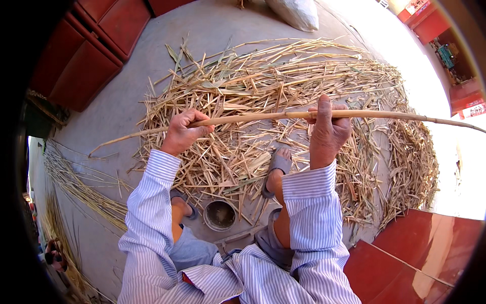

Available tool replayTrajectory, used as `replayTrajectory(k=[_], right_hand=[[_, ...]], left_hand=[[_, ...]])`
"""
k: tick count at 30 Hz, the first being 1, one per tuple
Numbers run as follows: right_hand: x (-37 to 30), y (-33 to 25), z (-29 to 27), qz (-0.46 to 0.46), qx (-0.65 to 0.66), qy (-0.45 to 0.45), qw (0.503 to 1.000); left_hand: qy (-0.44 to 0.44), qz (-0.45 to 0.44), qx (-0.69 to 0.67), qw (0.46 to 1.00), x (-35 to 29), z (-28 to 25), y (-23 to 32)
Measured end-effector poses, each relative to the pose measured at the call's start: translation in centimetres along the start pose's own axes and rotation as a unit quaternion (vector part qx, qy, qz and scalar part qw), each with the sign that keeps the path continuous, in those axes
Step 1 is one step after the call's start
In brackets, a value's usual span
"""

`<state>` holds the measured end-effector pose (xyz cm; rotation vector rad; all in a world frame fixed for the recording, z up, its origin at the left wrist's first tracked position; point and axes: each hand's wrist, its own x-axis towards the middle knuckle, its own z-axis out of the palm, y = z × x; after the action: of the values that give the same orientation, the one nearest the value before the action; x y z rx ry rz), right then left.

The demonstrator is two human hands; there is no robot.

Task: The person sits on the floor and repeatedly strips dried plant material from long stems by hand. The person holds each stem, pulls off the fibrous material, and discards the stripped pieces onto a growing pile on the floor.

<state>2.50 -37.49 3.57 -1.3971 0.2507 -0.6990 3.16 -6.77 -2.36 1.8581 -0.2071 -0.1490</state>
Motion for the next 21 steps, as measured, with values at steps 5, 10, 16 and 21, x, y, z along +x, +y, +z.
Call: replayTrajectory(k=[5,10,16,21], right_hand=[[0.0,0.1,-0.3,0.014,-0.005,0.006,1.000],[0.9,0.2,-0.5,0.043,-0.033,0.024,0.998],[0.7,0.7,-0.3,0.035,-0.036,-0.009,0.999],[0.8,0.9,-0.8,0.013,0.058,0.006,0.998]], left_hand=[[0.114,0.005,-0.163,0.980,0.3,-1.3,0.6],[0.246,0.049,-0.035,0.967,0.9,-5.7,-0.5],[0.205,0.244,0.452,0.833,0.4,-4.6,1.1],[-0.015,0.159,0.361,0.919,0.0,-3.7,0.7]])
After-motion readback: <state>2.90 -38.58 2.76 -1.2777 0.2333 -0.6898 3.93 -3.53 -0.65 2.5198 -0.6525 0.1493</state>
